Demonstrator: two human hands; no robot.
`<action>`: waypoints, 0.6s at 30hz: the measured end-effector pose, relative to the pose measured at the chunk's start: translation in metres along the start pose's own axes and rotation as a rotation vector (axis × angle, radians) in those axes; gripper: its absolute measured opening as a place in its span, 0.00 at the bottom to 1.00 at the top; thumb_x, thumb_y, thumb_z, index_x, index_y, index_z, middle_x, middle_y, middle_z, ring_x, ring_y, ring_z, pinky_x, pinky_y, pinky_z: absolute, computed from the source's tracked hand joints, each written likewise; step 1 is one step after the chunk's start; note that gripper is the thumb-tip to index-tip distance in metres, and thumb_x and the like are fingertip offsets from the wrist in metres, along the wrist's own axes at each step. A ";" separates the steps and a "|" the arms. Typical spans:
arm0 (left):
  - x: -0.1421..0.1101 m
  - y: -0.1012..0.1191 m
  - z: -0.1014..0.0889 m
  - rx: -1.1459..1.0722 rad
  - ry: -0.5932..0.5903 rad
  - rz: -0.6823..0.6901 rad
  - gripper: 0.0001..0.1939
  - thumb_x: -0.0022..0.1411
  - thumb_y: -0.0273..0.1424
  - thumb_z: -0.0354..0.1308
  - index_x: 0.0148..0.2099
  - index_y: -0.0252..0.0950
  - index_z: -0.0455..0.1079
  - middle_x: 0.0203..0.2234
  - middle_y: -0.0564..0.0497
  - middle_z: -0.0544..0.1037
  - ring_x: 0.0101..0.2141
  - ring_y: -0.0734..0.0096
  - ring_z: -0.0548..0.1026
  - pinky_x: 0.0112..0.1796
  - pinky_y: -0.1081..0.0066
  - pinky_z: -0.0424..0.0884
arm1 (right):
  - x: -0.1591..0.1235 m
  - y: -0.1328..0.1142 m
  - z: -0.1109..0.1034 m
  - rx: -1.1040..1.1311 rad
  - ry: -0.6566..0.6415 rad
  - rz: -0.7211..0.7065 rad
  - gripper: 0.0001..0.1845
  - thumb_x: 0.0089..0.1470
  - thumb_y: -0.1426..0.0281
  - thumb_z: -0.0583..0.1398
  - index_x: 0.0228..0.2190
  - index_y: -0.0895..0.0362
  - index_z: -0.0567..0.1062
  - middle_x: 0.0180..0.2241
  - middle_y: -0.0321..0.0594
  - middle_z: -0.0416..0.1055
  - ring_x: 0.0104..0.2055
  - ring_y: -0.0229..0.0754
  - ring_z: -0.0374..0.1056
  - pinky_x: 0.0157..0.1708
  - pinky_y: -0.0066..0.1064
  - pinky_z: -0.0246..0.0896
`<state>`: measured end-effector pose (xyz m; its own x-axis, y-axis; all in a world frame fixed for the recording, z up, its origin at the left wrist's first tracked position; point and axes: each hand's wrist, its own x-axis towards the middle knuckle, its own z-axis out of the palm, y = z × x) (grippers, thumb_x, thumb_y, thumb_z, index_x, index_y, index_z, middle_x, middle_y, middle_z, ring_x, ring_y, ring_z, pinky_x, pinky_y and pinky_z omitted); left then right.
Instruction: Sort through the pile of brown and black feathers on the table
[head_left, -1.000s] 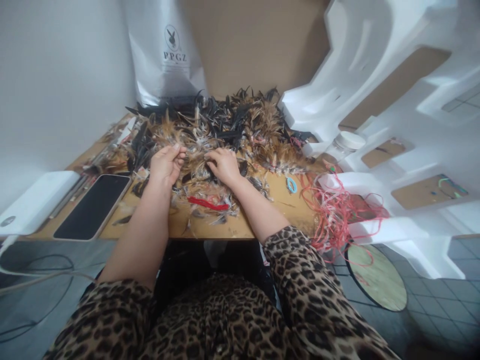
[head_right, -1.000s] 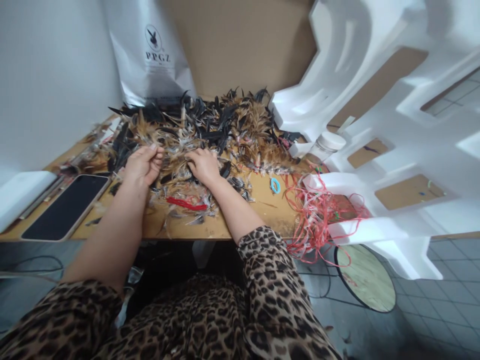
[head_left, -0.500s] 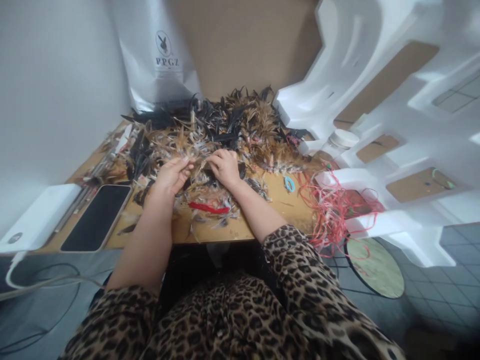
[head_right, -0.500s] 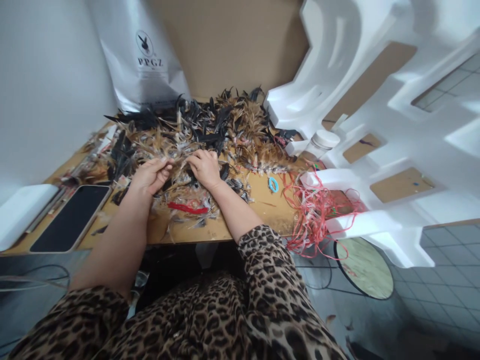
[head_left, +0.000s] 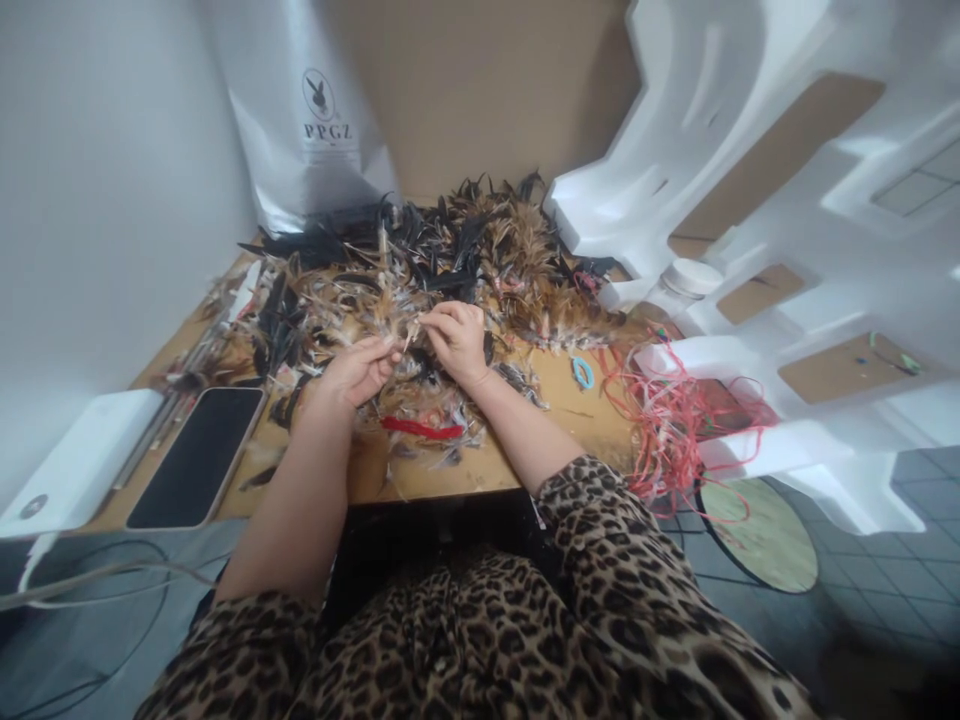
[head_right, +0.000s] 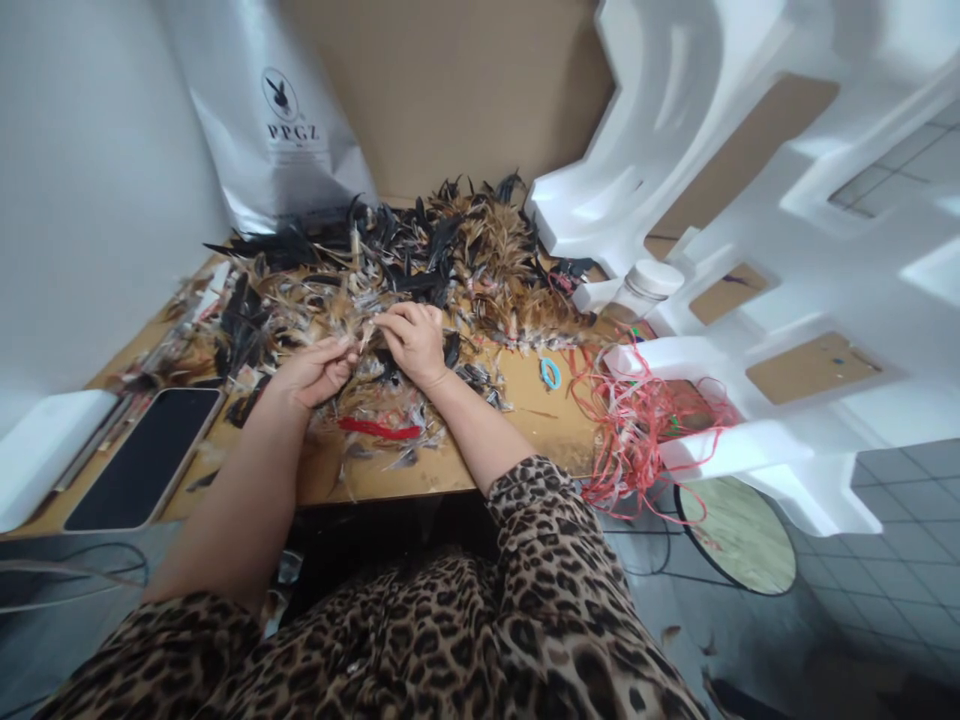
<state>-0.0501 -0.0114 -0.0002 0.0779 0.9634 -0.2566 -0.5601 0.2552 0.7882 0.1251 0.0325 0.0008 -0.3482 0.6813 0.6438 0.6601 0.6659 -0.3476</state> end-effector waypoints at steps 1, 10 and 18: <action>-0.001 0.000 0.001 0.003 -0.015 -0.025 0.02 0.52 0.22 0.61 0.29 0.29 0.71 0.29 0.45 0.78 0.23 0.83 0.73 0.19 0.87 0.66 | 0.000 0.000 0.000 0.001 -0.001 0.006 0.17 0.60 0.65 0.49 0.40 0.52 0.76 0.40 0.43 0.70 0.46 0.41 0.61 0.51 0.37 0.42; -0.008 0.000 0.011 -0.025 -0.052 -0.112 0.02 0.53 0.19 0.60 0.30 0.29 0.71 0.27 0.47 0.77 0.21 0.84 0.71 0.19 0.88 0.66 | -0.001 0.003 0.001 -0.066 0.021 -0.030 0.16 0.60 0.66 0.49 0.40 0.51 0.76 0.40 0.42 0.69 0.46 0.40 0.61 0.50 0.37 0.42; -0.003 -0.004 0.012 -0.006 -0.002 0.028 0.05 0.55 0.17 0.56 0.29 0.27 0.71 0.27 0.47 0.78 0.22 0.84 0.72 0.20 0.87 0.67 | -0.003 0.004 0.005 -0.088 0.094 -0.154 0.15 0.60 0.65 0.51 0.39 0.49 0.76 0.40 0.40 0.71 0.44 0.39 0.61 0.48 0.38 0.42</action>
<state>-0.0376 -0.0143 0.0041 0.0639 0.9704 -0.2329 -0.5669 0.2273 0.7918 0.1259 0.0344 -0.0062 -0.3887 0.5392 0.7471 0.6605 0.7284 -0.1821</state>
